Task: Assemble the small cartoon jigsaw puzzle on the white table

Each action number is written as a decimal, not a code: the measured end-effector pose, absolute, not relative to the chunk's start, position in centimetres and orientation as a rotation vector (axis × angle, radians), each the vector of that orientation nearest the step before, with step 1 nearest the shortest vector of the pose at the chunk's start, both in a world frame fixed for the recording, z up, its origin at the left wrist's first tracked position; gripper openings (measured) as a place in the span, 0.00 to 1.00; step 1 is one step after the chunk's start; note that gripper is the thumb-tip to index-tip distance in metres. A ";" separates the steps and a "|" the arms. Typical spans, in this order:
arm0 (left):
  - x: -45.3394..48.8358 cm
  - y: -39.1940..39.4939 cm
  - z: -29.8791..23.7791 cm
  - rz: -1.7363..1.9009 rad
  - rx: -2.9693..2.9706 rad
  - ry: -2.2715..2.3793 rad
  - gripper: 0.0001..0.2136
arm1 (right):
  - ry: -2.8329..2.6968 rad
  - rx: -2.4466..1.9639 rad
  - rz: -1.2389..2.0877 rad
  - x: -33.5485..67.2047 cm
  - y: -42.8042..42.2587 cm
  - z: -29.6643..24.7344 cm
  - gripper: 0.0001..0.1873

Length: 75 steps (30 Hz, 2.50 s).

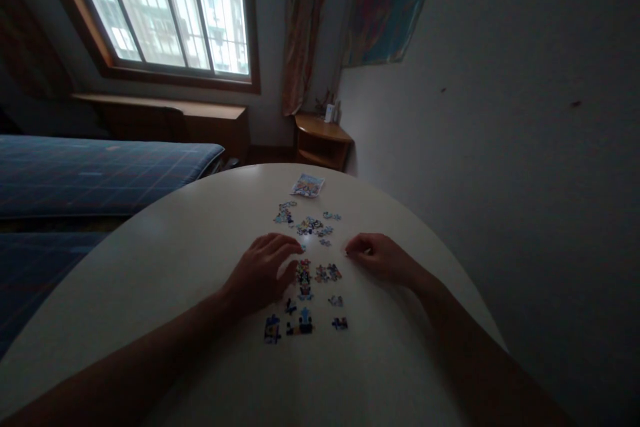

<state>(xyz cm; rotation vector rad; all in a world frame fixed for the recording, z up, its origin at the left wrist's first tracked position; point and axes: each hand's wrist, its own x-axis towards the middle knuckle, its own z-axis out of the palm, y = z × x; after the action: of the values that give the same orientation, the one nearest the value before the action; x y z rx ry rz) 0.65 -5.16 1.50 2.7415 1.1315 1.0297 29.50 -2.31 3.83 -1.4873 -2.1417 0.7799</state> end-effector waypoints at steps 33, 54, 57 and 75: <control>4.2 -11.5 2.1 0.611 3.112 0.295 0.10 | -2.338 -1.299 1.392 26.3 -6.7 6.6 0.09; 4.1 -11.6 1.8 0.577 3.103 0.375 0.14 | -2.443 -1.359 1.145 25.7 -7.2 6.7 0.06; 4.1 -11.5 1.6 0.601 3.094 0.363 0.15 | -2.423 -1.376 1.080 25.6 -7.4 6.7 0.05; 4.2 -11.6 2.1 0.486 3.033 0.372 0.16 | -2.482 -1.409 0.941 25.7 -7.6 7.3 0.06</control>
<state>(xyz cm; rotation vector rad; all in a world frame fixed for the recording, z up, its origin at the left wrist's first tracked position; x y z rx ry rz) 4.24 -11.61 2.13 3.0325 0.3720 0.4860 25.67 -7.56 7.31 -1.4089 -2.4817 0.9408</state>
